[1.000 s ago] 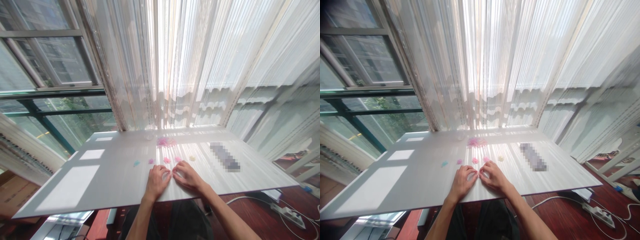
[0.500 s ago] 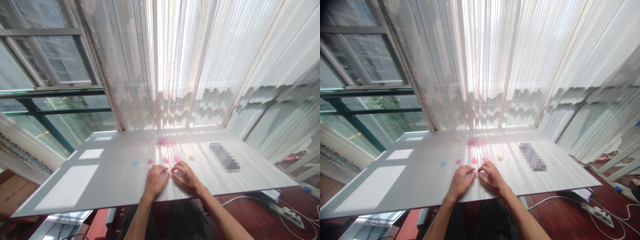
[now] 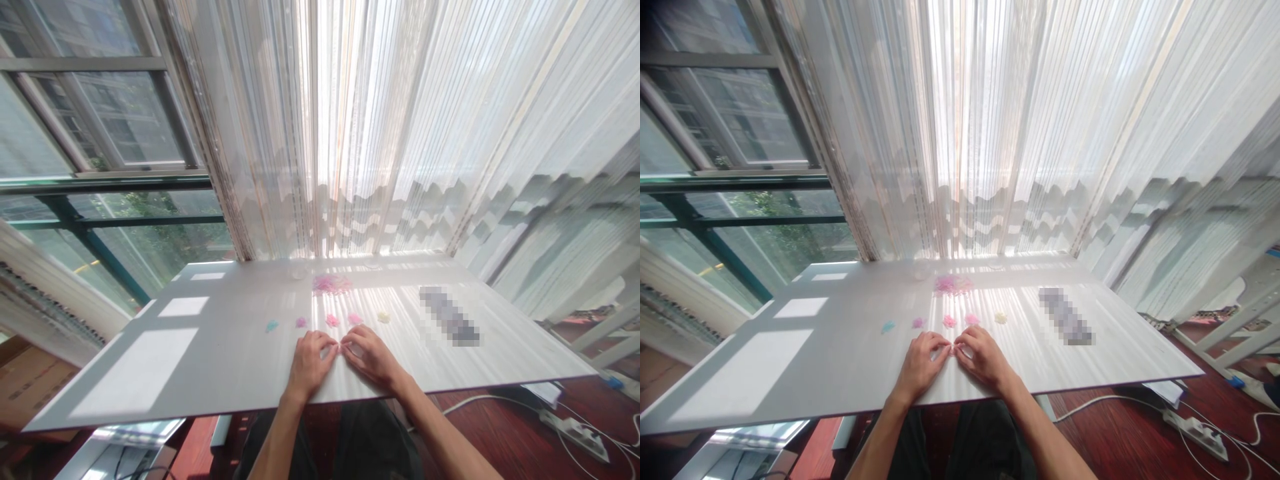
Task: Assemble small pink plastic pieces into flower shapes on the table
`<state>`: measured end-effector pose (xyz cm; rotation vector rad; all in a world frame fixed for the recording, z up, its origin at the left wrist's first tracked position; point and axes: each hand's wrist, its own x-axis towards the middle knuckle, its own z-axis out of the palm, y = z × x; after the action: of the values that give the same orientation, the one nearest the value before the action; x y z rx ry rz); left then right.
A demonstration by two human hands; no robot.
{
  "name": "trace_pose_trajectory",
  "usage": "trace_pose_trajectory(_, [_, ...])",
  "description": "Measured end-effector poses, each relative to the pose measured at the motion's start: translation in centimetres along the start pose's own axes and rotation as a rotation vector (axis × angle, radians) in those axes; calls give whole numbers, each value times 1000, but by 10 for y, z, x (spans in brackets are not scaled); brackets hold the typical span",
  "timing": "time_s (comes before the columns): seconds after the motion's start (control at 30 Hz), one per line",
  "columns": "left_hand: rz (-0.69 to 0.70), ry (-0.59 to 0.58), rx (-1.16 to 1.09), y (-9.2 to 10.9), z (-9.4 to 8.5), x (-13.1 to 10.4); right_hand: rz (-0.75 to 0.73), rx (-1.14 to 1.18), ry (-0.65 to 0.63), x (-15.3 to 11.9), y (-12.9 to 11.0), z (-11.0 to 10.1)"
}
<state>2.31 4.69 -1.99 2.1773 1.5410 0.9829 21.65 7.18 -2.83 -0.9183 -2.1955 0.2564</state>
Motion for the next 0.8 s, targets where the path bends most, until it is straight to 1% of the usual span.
trace_pose_trajectory(0.47, [-13,35,-39,1,-1,0,-5,1,6,-1,3,1])
trace_pose_trajectory(0.8, [-13,30,-63,-1,0,0,42,22,42,-2,3,0])
